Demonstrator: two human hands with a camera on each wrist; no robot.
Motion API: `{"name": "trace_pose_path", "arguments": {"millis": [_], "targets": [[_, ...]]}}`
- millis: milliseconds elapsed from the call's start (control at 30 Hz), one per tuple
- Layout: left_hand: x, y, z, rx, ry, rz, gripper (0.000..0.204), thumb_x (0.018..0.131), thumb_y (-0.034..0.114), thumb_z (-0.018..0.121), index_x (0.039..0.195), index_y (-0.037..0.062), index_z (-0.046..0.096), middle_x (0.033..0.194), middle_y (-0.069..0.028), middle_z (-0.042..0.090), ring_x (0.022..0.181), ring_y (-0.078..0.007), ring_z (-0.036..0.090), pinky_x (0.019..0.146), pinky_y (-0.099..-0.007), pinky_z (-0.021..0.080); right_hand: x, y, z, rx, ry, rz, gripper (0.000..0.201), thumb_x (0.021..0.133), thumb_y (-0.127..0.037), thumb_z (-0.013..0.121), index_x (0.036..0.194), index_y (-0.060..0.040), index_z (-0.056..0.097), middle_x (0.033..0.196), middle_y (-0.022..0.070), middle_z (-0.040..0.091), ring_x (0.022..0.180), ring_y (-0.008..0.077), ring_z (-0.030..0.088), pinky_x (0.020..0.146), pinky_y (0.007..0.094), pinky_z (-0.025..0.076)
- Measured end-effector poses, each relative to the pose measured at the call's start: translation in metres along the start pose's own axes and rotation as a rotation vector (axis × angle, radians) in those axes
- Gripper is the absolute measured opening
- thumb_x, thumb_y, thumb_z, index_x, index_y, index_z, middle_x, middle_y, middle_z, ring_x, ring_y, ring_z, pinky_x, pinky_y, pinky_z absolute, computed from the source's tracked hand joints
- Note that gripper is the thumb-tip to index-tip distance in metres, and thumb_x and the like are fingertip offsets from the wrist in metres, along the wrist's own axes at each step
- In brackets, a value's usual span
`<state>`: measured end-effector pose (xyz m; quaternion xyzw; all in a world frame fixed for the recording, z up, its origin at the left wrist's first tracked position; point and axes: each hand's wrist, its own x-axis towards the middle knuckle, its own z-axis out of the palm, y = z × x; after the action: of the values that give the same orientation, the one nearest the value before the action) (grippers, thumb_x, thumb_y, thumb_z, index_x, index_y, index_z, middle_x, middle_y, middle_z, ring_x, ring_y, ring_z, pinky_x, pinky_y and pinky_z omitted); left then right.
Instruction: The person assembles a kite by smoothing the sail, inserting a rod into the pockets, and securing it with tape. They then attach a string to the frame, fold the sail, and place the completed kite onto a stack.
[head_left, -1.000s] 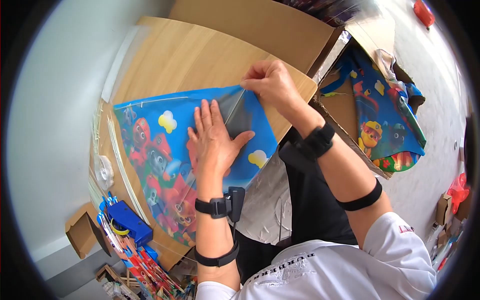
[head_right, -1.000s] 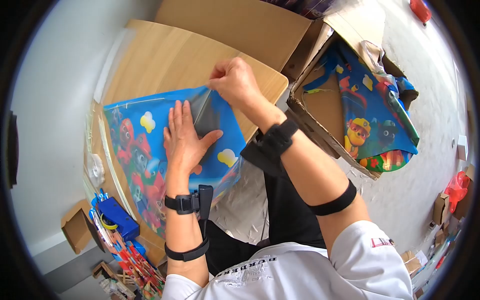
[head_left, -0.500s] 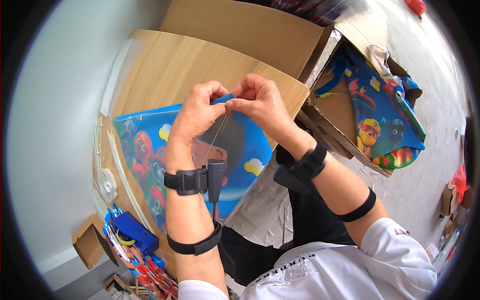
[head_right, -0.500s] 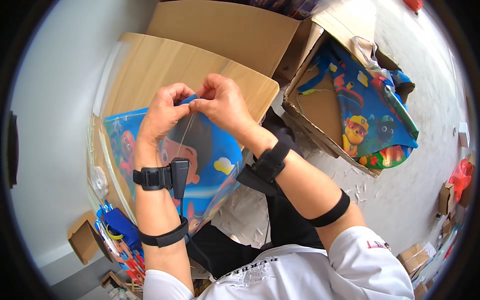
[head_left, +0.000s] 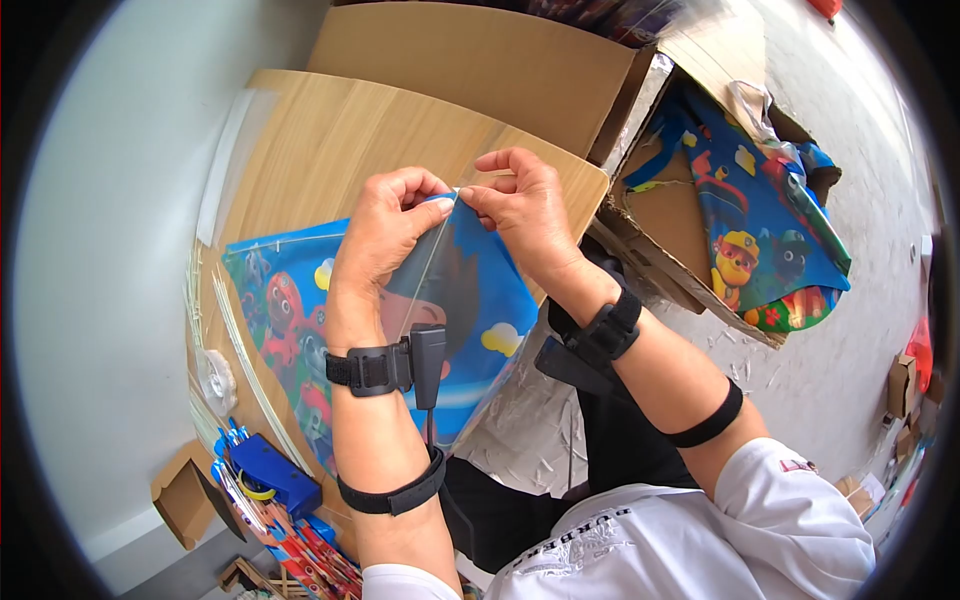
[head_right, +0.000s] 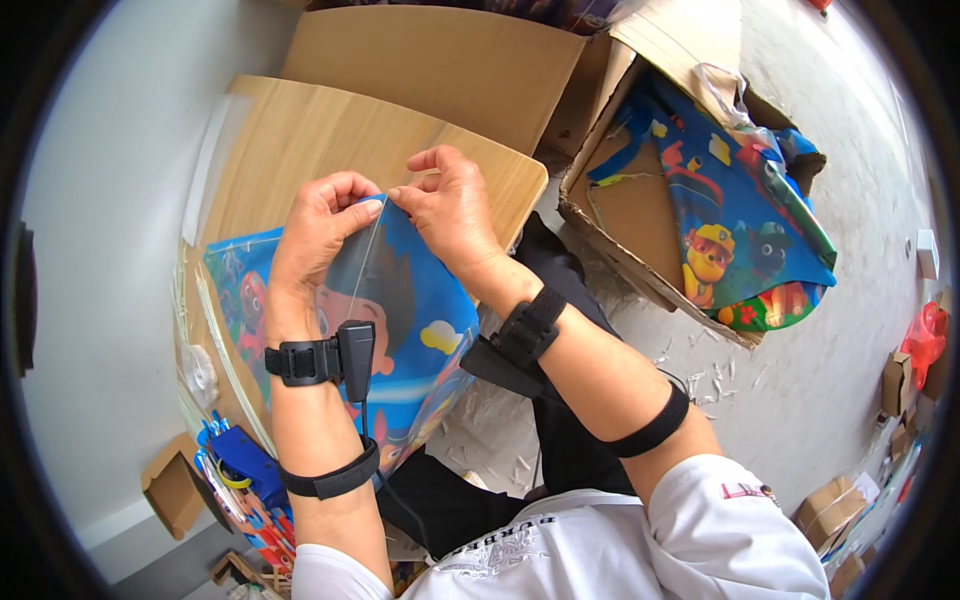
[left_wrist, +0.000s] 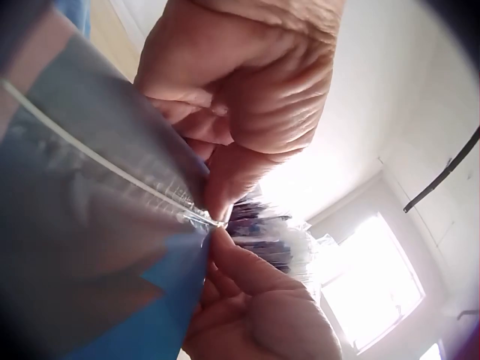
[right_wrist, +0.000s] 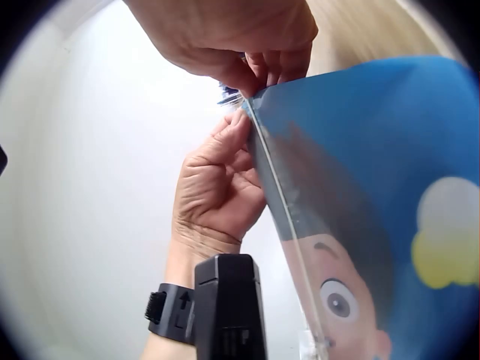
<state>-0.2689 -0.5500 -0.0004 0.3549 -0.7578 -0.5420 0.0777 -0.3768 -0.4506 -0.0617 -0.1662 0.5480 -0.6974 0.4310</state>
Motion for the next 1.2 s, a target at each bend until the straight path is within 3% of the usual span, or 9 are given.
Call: {"name": "trace_pose_path", "arguments": {"millis": [400,567,800,867,900,967,1100,1133,1200], "targets": [[0.003,-0.002,0.003,-0.001,0.050,0.013,0.004,0.079,-0.001,0.063,0.076,-0.0014,0.060,0.067,-0.0001,0.057,0.062,-0.0052,0.050,0.054,-0.0207,0.041,-0.022,0.018,0.012,-0.085,0.121,-0.324,0.009,0.077,0.000,0.063,0.086,-0.0019,0.063,0.069,0.0095,0.063,0.060,0.0121,0.058,0.055,0.0269,0.046],[0.002,0.000,0.003,0.001,0.068,-0.002,0.004,0.079,-0.001,0.062,0.076,-0.0016,0.060,0.067,-0.0005,0.058,0.061,-0.0051,0.050,0.054,-0.0203,0.041,-0.020,0.020,0.012,-0.262,0.138,-0.428,0.013,0.075,-0.004,0.065,0.088,-0.0008,0.065,0.073,0.0195,0.062,0.062,0.0286,0.062,0.056,0.0321,0.048],[0.004,0.001,0.003,0.072,0.072,0.037,0.005,0.079,-0.002,0.063,0.075,-0.0026,0.060,0.065,-0.0015,0.058,0.061,-0.0054,0.051,0.053,-0.0208,0.042,-0.006,0.006,-0.002,-0.419,0.000,-0.448,0.013,0.076,-0.010,0.065,0.085,-0.0004,0.065,0.069,0.0202,0.061,0.061,0.0325,0.061,0.054,0.0353,0.047],[0.003,0.001,0.003,0.069,0.071,0.032,0.005,0.079,-0.002,0.063,0.075,-0.0025,0.059,0.065,-0.0014,0.058,0.060,-0.0056,0.050,0.053,-0.0210,0.042,0.004,0.003,-0.009,-0.463,-0.208,-0.426,0.016,0.084,-0.014,0.063,0.081,0.0022,0.062,0.059,0.0044,0.056,0.054,0.0082,0.050,0.049,0.0242,0.041],[0.003,0.000,0.003,0.090,0.068,0.050,0.006,0.079,-0.002,0.063,0.074,-0.0023,0.059,0.064,-0.0012,0.058,0.060,-0.0056,0.050,0.052,-0.0212,0.041,0.009,0.002,-0.013,-0.464,-0.208,-0.423,0.016,0.084,-0.014,0.063,0.081,0.0022,0.062,0.059,0.0044,0.056,0.054,0.0082,0.050,0.049,0.0242,0.041],[0.003,-0.002,0.004,0.110,0.067,0.066,0.007,0.079,-0.002,0.062,0.073,-0.0021,0.059,0.064,-0.0010,0.058,0.059,-0.0055,0.050,0.052,-0.0214,0.041,0.017,-0.003,-0.017,-0.317,-0.413,-0.107,0.017,0.086,-0.015,0.062,0.079,0.0005,0.062,0.058,-0.0004,0.053,0.052,0.0065,0.047,0.047,0.0229,0.039],[0.005,-0.010,0.006,0.198,0.180,0.149,0.007,0.077,0.000,0.063,0.071,-0.0003,0.059,0.061,-0.0034,0.056,0.058,-0.0093,0.050,0.053,-0.0256,0.042,-0.005,-0.021,-0.013,0.022,-0.412,0.274,0.029,0.088,-0.026,0.062,0.072,-0.0014,0.060,0.059,-0.0044,0.046,0.053,0.0047,0.043,0.046,0.0230,0.035],[0.005,-0.013,0.006,0.296,0.237,0.207,0.006,0.075,0.000,0.063,0.071,0.0007,0.059,0.061,-0.0052,0.056,0.058,-0.0124,0.052,0.054,-0.0283,0.043,-0.013,-0.022,-0.014,0.020,-0.418,0.273,0.029,0.088,-0.026,0.062,0.072,-0.0014,0.060,0.059,-0.0044,0.046,0.053,0.0047,0.043,0.046,0.0230,0.035],[0.005,-0.017,0.004,0.450,0.319,0.226,0.005,0.074,0.001,0.065,0.072,0.0024,0.060,0.067,-0.0067,0.057,0.067,-0.0177,0.055,0.060,-0.0313,0.044,-0.031,-0.023,-0.023,-0.411,-0.616,0.156,0.035,0.086,-0.032,0.065,0.070,-0.0015,0.058,0.060,-0.0059,0.041,0.053,0.0060,0.037,0.045,0.0257,0.032]]}}
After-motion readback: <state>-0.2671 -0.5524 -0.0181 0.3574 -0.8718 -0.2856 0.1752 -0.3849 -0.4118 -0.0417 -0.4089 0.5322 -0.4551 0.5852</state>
